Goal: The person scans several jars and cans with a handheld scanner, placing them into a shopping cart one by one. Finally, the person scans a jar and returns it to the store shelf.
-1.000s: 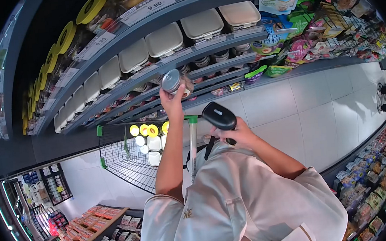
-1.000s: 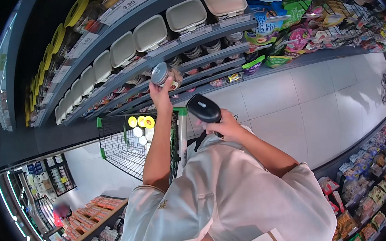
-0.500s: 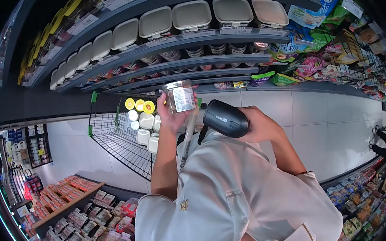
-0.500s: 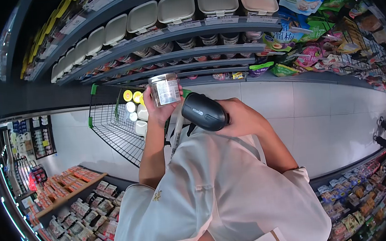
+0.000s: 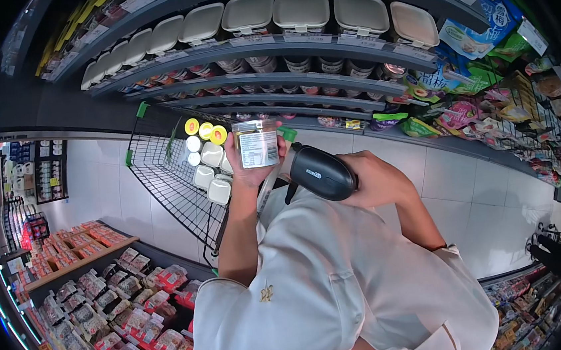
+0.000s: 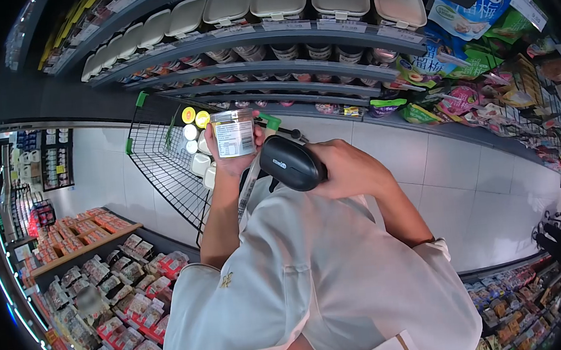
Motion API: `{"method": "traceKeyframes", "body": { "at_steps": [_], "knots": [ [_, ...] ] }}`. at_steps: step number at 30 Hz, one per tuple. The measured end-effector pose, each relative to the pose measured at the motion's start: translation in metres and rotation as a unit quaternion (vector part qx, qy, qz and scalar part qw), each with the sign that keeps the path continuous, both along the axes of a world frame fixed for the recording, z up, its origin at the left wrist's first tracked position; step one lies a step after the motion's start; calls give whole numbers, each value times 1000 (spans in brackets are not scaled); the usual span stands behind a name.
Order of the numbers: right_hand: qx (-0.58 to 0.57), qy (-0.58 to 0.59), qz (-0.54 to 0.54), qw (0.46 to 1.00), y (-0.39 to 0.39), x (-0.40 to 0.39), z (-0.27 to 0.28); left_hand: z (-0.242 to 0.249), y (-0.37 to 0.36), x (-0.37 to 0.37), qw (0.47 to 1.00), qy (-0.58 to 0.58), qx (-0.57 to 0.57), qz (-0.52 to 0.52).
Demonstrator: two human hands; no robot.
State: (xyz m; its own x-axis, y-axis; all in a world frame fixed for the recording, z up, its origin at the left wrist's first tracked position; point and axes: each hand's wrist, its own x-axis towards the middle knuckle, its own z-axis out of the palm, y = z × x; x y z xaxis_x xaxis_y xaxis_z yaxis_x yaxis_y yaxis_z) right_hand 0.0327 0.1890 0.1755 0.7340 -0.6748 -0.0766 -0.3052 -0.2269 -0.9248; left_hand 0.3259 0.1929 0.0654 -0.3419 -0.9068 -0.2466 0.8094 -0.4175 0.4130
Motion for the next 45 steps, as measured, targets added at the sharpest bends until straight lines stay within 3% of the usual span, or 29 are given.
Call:
{"method": "traceKeyframes", "body": {
  "at_steps": [3,7,10,11,14,15,21,23,26,27,32,34,36,39,41,45],
  "knots": [
    [8,12,20,1000,-3,1,0,-8,2,3,998,28,-53,-27],
    [-2,-34,14,999,-6,6,-5,-5,8,-4,999,-8,-23,25],
    [124,-102,-118,980,2,21,-23,-5,14,-13,988,-48,9,144],
    [197,-180,-154,951,4,29,-46,-15,21,-4,993,8,4,122],
    [359,-180,-200,894,0,48,-51,-24,36,-3,986,-58,-17,153],
    [377,-201,-219,877,1,56,-56,-21,41,-1,990,-20,-16,136],
    [416,-213,-271,842,-4,97,-66,-16,77,16,989,-107,-28,94],
    [421,-218,-267,839,-8,110,-66,-6,82,26,991,-79,-52,99],
    [411,-190,-247,857,-13,134,-70,25,82,47,990,-6,99,97],
    [404,-177,-239,865,-14,144,-72,42,79,54,994,-42,57,80],
    [474,-132,-184,851,-17,197,-67,20,93,117,974,-104,104,174],
    [489,-86,-141,857,-14,212,-73,0,95,158,956,-131,101,241],
    [488,30,-73,869,-9,217,-95,-33,92,213,940,-147,91,295],
    [474,144,-42,868,6,231,-100,-118,93,301,853,-217,212,425],
    [458,186,-2,869,16,228,-120,-201,104,371,825,-247,254,440],
    [455,220,-1,863,21,232,-126,-267,83,439,788,-319,289,440]
  ]
}}
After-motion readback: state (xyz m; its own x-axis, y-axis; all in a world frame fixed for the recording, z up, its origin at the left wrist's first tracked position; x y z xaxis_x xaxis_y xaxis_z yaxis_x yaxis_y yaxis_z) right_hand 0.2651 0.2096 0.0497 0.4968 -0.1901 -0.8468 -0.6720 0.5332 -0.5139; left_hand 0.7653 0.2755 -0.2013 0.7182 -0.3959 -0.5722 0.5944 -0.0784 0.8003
